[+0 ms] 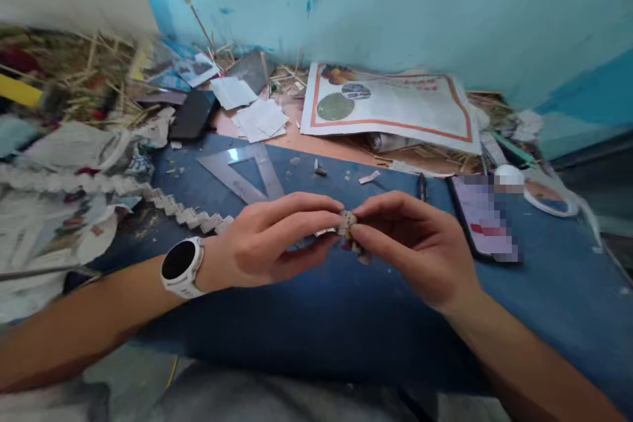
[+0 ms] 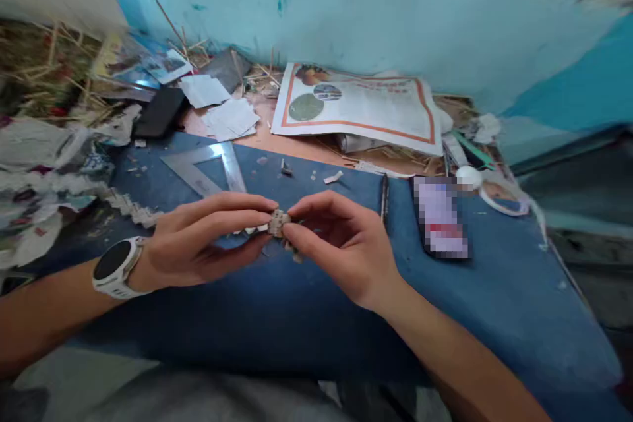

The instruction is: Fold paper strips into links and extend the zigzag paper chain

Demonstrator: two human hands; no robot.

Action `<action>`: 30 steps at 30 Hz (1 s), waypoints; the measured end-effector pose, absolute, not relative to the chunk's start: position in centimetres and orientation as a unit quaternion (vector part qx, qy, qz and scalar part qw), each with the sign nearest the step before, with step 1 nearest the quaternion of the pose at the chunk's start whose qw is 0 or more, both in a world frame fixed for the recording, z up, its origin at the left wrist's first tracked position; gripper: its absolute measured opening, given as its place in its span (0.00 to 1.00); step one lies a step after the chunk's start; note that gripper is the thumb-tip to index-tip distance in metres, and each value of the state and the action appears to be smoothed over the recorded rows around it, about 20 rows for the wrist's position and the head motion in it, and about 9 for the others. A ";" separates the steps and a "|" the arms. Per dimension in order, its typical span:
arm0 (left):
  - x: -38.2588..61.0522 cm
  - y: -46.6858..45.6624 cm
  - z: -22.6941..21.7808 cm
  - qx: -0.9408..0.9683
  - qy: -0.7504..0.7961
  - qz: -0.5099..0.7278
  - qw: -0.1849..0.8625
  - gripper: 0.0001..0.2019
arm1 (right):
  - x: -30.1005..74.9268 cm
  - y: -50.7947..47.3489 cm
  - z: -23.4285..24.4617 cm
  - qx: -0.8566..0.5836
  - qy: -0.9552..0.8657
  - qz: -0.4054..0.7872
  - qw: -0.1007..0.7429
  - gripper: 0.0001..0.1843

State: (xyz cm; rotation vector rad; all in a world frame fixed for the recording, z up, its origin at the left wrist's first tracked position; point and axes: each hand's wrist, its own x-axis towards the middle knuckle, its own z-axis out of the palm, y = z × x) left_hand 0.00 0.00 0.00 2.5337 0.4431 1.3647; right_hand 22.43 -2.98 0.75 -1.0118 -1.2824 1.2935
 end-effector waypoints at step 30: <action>0.6 -0.1 -0.2 0.847 0.200 0.491 0.037 0.07 | 22.1 -3.4 0.3 -0.468 -0.547 0.473 0.508 0.16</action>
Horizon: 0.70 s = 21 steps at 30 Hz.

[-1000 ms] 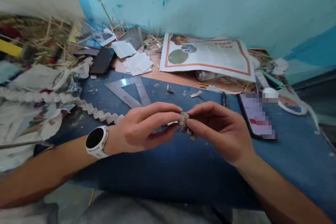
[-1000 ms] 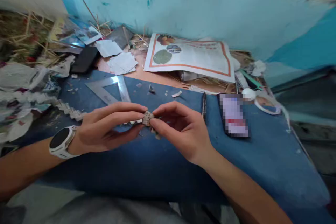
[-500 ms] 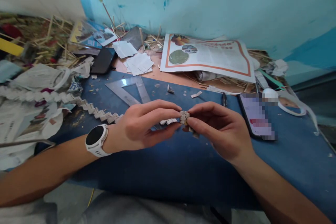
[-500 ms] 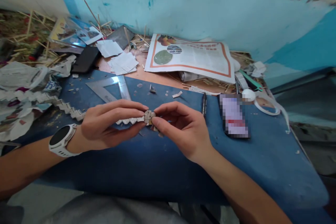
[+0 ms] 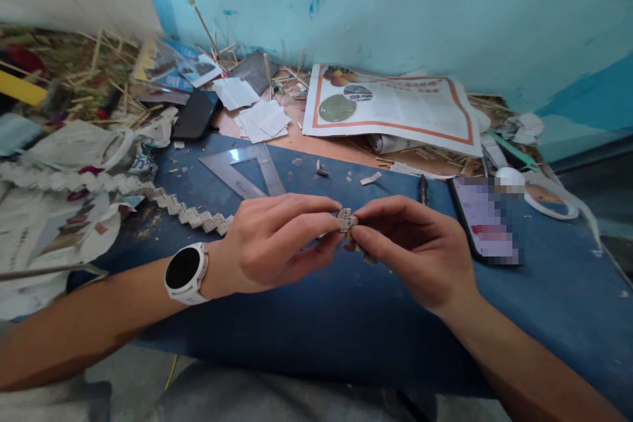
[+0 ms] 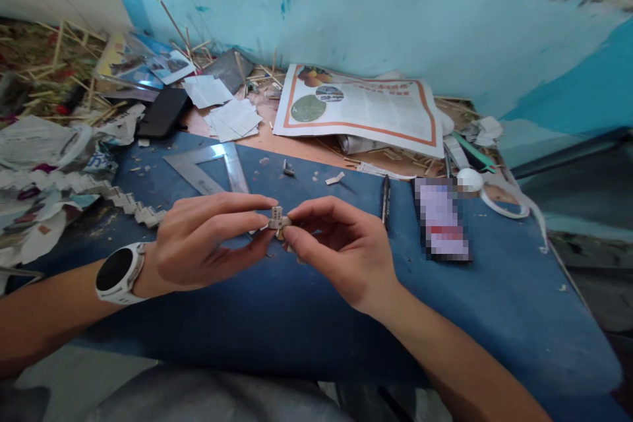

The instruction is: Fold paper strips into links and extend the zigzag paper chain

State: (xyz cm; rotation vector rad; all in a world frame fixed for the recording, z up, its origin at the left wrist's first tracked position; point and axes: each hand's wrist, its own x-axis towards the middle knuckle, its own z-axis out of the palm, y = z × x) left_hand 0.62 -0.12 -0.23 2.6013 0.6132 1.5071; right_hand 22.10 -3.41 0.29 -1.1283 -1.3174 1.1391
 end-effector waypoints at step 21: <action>0.6 0.2 -0.2 0.832 0.205 0.481 0.183 0.09 | 22.5 -2.8 0.0 -0.473 -0.544 0.507 0.472 0.20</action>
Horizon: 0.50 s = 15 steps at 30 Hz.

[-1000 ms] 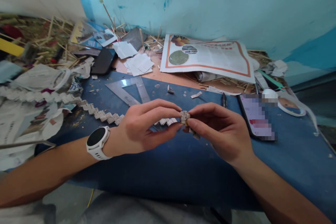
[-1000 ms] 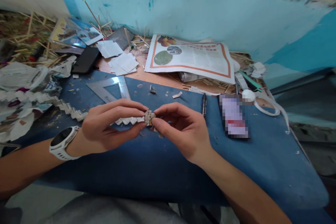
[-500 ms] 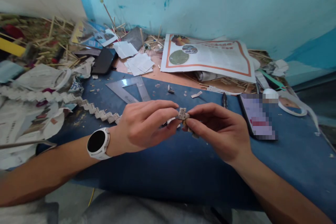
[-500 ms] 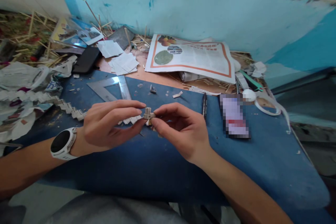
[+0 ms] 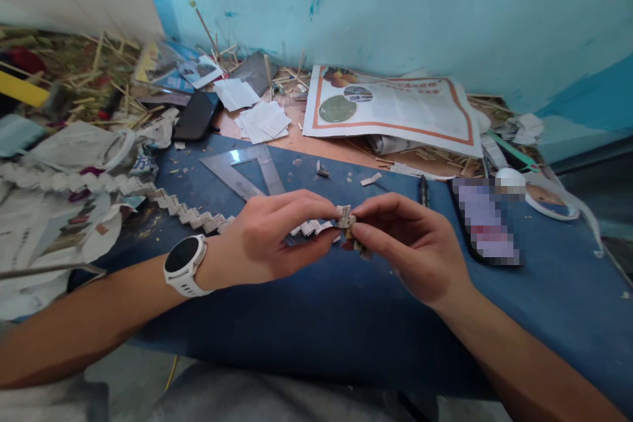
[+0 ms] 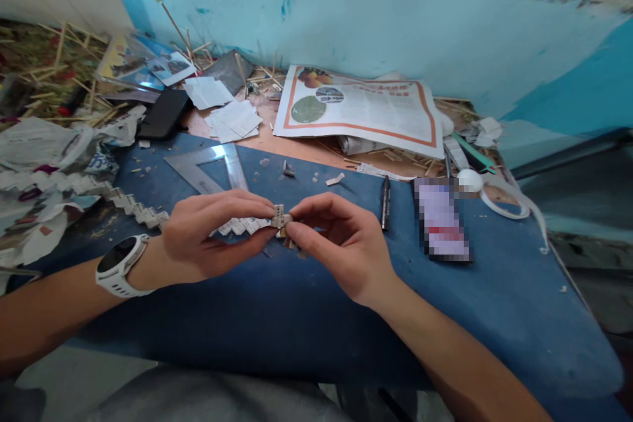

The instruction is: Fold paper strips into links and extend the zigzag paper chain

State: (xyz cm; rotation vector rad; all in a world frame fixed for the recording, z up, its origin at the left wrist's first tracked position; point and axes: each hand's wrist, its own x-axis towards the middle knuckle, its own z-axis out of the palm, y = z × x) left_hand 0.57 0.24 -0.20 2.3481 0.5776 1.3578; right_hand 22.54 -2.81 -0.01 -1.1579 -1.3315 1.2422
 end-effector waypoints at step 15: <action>0.6 -0.1 0.1 0.831 0.227 0.487 0.144 0.06 | 22.6 -2.9 -0.2 -0.474 -0.558 0.484 0.479 0.18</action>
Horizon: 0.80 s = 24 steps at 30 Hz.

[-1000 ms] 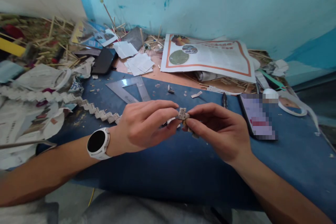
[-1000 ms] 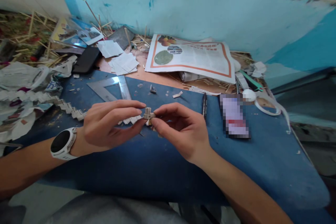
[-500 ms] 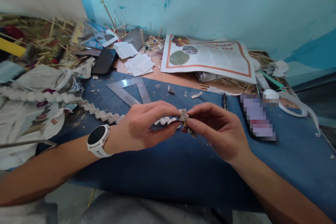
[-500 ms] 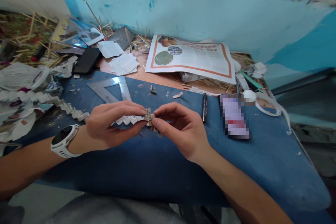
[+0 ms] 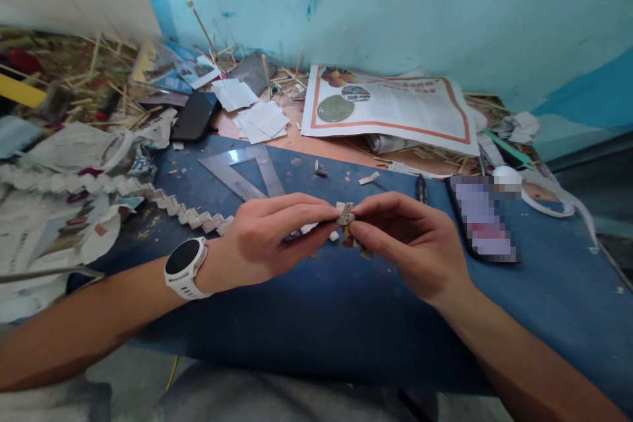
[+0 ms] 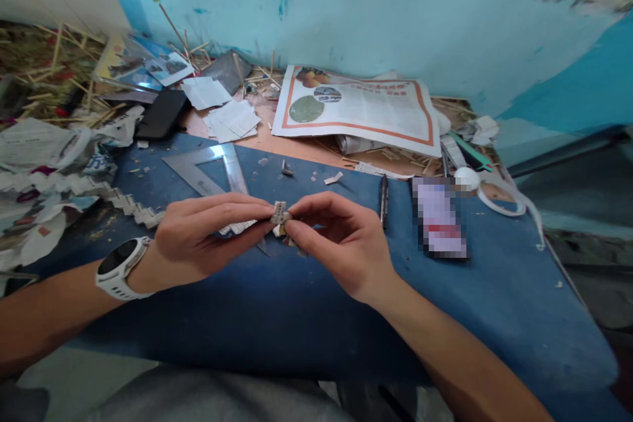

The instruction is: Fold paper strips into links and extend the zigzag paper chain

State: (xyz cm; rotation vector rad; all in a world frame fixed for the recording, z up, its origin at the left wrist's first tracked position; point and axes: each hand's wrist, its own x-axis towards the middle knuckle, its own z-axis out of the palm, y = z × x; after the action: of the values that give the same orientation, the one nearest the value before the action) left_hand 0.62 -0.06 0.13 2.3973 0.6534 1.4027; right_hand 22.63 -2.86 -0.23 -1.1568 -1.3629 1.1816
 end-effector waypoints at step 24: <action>1.3 0.9 -0.1 0.631 0.336 0.388 0.582 0.07 | 22.6 -2.2 -0.7 -0.511 -0.611 0.357 0.488 0.13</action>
State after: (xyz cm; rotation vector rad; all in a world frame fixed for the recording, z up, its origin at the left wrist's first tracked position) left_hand 1.31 0.89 -0.13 1.4728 0.7847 0.9073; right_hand 22.63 -2.17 -0.71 -1.2415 -1.4863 0.8692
